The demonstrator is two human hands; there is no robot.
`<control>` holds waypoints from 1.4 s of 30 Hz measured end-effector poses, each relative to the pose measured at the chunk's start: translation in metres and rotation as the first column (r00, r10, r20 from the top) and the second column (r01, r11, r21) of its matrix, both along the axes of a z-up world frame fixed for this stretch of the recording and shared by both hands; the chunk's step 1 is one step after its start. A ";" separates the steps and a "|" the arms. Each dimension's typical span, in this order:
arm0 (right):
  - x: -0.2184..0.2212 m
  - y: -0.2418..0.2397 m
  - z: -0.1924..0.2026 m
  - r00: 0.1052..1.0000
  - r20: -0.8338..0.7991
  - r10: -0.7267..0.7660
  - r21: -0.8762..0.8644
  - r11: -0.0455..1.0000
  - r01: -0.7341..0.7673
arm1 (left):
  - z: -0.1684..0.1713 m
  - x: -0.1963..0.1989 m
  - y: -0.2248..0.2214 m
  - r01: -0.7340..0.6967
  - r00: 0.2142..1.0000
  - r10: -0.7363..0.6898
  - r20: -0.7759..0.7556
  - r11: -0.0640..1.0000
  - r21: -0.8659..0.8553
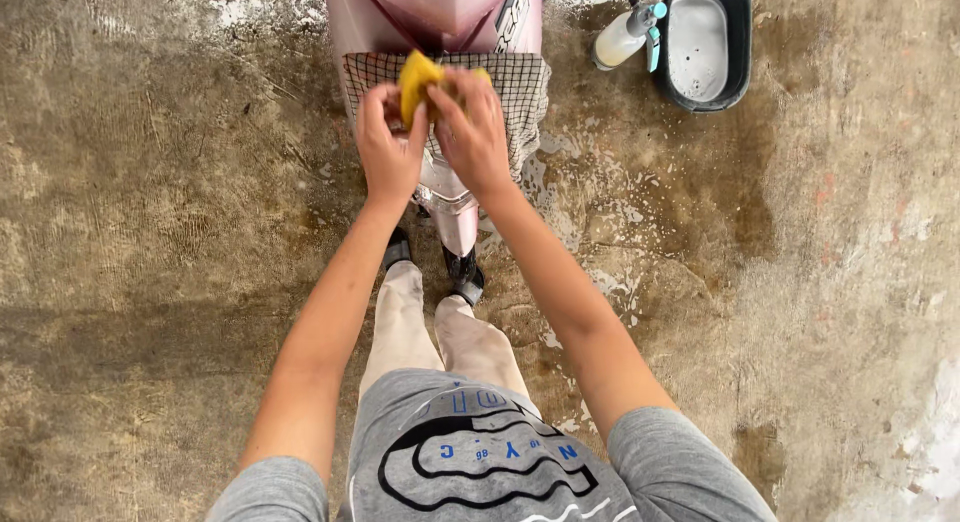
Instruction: The person sprays a cleaning solution from a pump-action bottle onto a pink scooter, covering the seat, body panels, and handlebars. They then use a yellow sponge to scrub the scooter's surfaces, including the front fairing and side panels, generating soap suds.
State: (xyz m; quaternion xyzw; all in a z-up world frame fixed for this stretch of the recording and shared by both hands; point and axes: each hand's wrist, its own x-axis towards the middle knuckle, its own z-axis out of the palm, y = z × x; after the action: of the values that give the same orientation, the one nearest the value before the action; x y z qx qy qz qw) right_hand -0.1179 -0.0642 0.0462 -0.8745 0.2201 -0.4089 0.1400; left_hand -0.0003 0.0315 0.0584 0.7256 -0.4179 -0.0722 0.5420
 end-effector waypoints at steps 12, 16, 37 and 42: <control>-0.018 -0.009 0.006 0.995 -0.053 -0.087 0.265 0.959 0.098 | 0.009 0.015 -0.007 -0.119 0.834 -0.003 0.551 0.976 0.184; -0.060 0.004 -0.028 0.942 -0.025 -0.334 0.532 0.794 0.295 | -0.001 -0.011 -0.009 -0.032 0.844 -0.094 0.529 0.974 0.224; -0.115 -0.076 -0.110 0.985 -0.141 -0.096 0.986 -0.105 0.131 | -0.071 -0.141 -0.055 -0.058 0.951 -0.042 0.307 0.949 0.310; -0.131 -0.105 -0.160 0.968 0.045 -0.246 0.987 -0.140 -0.081 | -0.071 -0.163 -0.068 -0.212 0.931 0.108 0.350 0.938 0.274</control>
State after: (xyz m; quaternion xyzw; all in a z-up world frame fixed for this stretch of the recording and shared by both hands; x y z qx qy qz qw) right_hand -0.2490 -0.1694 -0.1134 -0.4016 0.4905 -0.2027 0.7464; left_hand -0.1635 -0.0369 -0.0128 0.8347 -0.4248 0.0310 0.3490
